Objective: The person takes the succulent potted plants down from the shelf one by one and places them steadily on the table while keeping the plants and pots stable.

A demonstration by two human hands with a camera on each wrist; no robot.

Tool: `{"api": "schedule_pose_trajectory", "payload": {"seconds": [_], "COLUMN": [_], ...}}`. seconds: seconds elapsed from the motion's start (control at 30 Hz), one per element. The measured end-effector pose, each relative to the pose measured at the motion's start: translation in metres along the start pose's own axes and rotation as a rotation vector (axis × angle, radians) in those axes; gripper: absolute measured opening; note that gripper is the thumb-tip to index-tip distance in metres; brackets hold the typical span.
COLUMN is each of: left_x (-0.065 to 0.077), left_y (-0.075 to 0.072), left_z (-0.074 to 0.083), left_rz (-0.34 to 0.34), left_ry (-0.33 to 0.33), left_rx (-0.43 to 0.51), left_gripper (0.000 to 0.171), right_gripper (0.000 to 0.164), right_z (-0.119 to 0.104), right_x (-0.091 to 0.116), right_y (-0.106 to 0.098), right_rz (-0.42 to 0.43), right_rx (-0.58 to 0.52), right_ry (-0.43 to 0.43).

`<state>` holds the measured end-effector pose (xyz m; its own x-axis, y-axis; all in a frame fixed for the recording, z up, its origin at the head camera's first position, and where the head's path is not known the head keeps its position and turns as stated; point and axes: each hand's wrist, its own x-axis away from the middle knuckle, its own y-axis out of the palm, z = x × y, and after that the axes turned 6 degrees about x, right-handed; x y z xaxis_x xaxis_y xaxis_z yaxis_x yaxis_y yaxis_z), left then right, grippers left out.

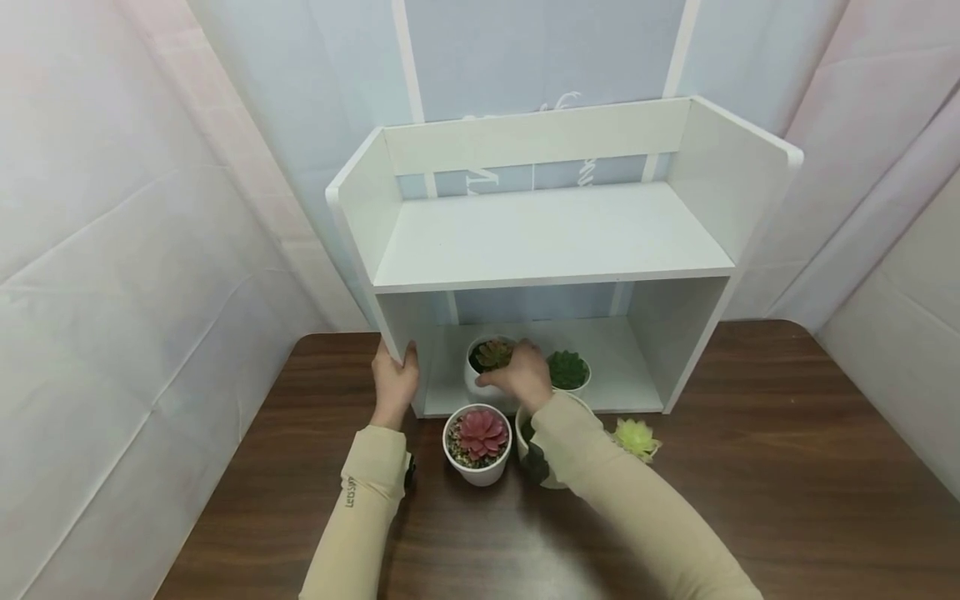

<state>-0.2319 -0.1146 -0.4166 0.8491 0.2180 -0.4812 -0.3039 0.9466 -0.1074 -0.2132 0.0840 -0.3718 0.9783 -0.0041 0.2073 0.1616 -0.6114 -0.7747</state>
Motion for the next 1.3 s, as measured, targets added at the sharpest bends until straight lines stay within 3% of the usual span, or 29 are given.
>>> {"api": "schedule_pose_trajectory", "payload": {"seconds": [0.57, 0.87, 1.3], "left_x": [0.0, 0.0, 0.002], "left_y": [0.0, 0.0, -0.001], "left_z": [0.003, 0.002, 0.002], "left_rz": [-0.004, -0.004, -0.014], "left_ry": [-0.01, 0.002, -0.033], "left_rx": [0.012, 0.008, 0.009], "left_gripper": [0.04, 0.04, 0.041], "right_gripper": [0.098, 0.098, 0.094], "right_z": [-0.002, -0.003, -0.008], "right_x": [0.009, 0.022, 0.041], "right_y": [-0.025, -0.032, -0.04], "right_rz": [0.028, 0.033, 0.091], "right_rx": [-0.063, -0.156, -0.178], "right_ry": [0.002, -0.037, -0.117]}}
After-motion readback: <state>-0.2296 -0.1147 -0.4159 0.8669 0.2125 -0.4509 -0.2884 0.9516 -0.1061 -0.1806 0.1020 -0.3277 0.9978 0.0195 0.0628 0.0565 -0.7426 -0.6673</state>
